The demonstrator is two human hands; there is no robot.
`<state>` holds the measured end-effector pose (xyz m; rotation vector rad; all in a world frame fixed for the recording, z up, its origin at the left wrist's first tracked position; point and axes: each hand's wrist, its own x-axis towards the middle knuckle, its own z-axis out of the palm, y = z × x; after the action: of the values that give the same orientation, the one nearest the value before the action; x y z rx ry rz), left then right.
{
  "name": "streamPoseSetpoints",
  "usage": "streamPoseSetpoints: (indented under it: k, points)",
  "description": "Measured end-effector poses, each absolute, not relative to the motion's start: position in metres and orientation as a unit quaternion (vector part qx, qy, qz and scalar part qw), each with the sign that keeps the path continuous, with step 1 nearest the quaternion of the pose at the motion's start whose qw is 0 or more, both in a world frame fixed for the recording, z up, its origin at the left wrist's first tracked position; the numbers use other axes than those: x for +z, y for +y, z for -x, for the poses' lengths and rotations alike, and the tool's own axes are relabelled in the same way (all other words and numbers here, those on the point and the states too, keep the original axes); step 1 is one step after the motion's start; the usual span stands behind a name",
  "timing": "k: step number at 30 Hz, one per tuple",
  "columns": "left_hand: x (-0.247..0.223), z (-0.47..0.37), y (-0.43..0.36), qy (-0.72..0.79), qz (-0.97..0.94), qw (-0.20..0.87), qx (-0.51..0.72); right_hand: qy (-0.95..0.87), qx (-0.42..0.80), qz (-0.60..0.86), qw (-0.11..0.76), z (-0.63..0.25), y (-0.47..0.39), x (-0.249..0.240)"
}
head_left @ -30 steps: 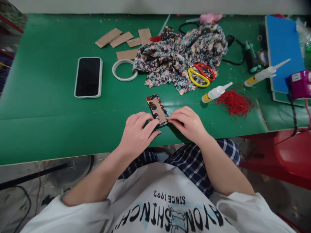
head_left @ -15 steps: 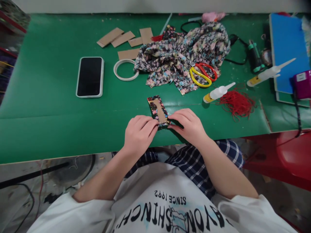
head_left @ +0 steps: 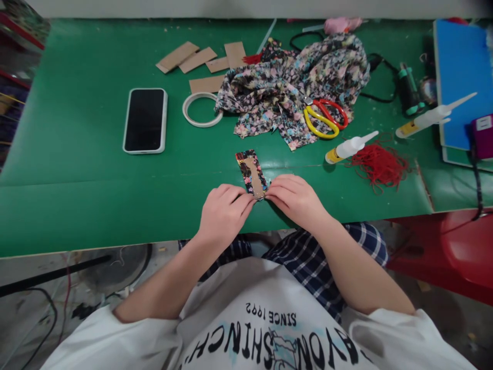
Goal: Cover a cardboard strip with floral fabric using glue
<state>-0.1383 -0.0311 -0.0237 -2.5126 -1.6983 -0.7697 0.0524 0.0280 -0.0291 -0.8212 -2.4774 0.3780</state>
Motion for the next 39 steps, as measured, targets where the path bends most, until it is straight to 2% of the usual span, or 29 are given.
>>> streamPoseSetpoints:
  k: [10, 16, 24, 28, 39]
  points:
    - [-0.022, 0.138, -0.025, -0.542, 0.801, -0.059, -0.246, -0.936, 0.100, 0.289, 0.175, -0.048, 0.031, -0.019]
    - [-0.018, 0.148, -0.030, -0.563, 0.776, -0.086, -0.273, -0.925, 0.130, 0.289, 0.210, -0.061, 0.032, -0.018]
    - [-0.018, 0.166, -0.019, -0.473, 0.855, -0.041, -0.208, -0.937, 0.088, 0.260, 0.215, -0.062, 0.034, -0.022]
    - [-0.020, 0.159, -0.020, -0.446, 0.869, 0.005, -0.213, -0.939, 0.057, 0.265, 0.212, -0.056, 0.032, -0.023]
    - [-0.023, 0.140, -0.024, -0.470, 0.839, 0.058, -0.267, -0.886, 0.208, 0.321, 0.263, -0.050, 0.030, -0.014]
